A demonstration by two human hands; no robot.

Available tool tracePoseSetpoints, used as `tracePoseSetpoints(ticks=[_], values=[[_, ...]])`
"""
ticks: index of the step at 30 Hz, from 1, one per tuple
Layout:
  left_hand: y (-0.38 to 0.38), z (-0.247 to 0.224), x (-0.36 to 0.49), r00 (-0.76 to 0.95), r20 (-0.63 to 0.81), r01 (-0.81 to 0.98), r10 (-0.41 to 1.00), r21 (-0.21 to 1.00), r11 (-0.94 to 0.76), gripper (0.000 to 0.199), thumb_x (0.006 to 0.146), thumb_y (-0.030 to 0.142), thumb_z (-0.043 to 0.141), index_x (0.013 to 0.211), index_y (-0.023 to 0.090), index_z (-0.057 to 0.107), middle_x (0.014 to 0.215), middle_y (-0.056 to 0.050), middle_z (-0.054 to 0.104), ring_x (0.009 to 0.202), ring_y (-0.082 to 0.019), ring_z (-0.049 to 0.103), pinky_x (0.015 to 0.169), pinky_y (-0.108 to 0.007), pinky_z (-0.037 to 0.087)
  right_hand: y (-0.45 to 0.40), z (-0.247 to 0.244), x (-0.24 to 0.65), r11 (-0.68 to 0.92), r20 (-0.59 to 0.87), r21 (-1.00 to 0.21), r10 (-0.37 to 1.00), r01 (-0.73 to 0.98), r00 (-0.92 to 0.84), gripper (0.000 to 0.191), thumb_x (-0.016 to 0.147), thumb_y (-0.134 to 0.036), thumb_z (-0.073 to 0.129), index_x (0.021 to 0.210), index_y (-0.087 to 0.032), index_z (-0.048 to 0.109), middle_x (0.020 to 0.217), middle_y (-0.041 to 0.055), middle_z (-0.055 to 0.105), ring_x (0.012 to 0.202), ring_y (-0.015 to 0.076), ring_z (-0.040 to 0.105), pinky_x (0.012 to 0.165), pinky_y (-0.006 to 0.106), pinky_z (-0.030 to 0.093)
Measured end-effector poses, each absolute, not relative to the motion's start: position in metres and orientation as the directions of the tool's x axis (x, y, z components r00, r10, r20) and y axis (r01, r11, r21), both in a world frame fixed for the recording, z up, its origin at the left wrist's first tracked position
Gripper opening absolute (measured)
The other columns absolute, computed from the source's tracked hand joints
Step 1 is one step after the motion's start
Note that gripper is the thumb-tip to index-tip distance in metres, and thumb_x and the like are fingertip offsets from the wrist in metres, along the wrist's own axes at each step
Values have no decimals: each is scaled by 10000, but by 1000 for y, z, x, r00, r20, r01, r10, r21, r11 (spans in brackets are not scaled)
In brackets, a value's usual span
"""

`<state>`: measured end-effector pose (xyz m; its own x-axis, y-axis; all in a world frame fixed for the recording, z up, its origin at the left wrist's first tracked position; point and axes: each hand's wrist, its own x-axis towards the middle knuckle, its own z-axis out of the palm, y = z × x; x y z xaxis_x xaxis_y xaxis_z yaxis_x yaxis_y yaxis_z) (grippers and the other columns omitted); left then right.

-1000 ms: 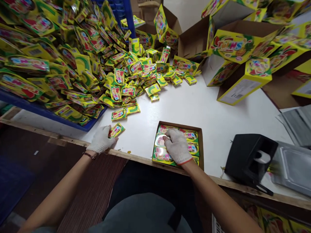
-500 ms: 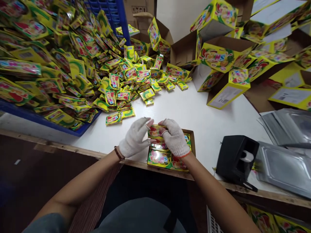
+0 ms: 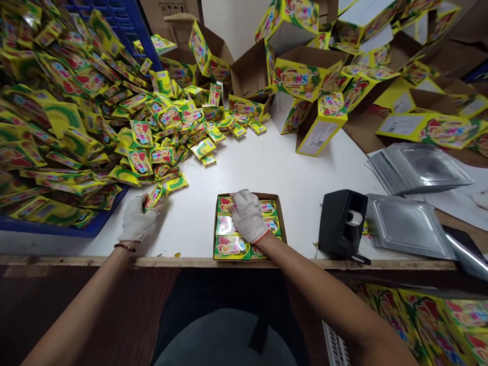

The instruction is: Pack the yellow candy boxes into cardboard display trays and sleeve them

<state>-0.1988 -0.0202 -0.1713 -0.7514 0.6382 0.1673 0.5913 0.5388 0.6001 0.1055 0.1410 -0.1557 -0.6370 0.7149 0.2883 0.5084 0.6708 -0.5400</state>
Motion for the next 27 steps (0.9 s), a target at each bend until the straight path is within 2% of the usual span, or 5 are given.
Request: tracePoseSetpoints(ticks=[5, 10, 15, 23, 27], values=[[3, -156, -100, -686, 168, 378, 708, 914, 150, 637, 818, 530, 626, 1329, 171, 505, 1268, -125, 607, 1115, -265, 609, 1000, -445, 496, 131, -151, 120, 747, 205, -400, 637, 531, -743, 572, 899, -256, 518, 1449, -108, 471, 1432, 208, 502, 1361, 384, 381, 1112, 584, 308], [35, -143, -33, -607, 180, 243, 774, 969, -35, 682, 826, 513, 672, 1374, 162, 468, 1317, -153, 563, 1201, -272, 586, 1033, -431, 496, 127, -159, 132, 789, 159, -474, 514, 391, -843, 697, 922, -281, 473, 1570, -139, 256, 1620, 200, 250, 1524, 372, 105, 1167, 640, 227], [40, -147, -23, -559, 190, 325, 807, 946, 2, 639, 843, 459, 671, 1380, 170, 478, 1293, -136, 564, 1164, -253, 601, 989, -412, 531, 127, -169, 134, 670, 217, -668, 591, 323, -777, 676, 998, -353, 339, 1606, -203, 86, 1648, 129, 197, 1532, 255, 166, 1226, 503, 245], [30, -133, -27, -432, 374, 590, 820, 805, -56, 630, 827, 295, 672, 1401, 175, 443, 1265, -127, 557, 1149, -244, 588, 992, -425, 528, 140, -156, 137, 529, 235, -830, 619, 177, -749, 628, 1024, -490, 228, 1510, -102, 313, 1503, 201, 444, 1422, 260, 406, 1173, 460, 352], [31, -118, -16, -53, 524, 771, 850, 562, -298, 641, 802, 127, 593, 1419, 224, 447, 1327, -126, 536, 1255, -264, 534, 1053, -445, 494, 148, -111, 155, 541, 304, -830, 642, 135, -703, 512, 1026, -498, 279, 1359, -179, 499, 1330, 132, 597, 1263, 230, 550, 1072, 399, 444]])
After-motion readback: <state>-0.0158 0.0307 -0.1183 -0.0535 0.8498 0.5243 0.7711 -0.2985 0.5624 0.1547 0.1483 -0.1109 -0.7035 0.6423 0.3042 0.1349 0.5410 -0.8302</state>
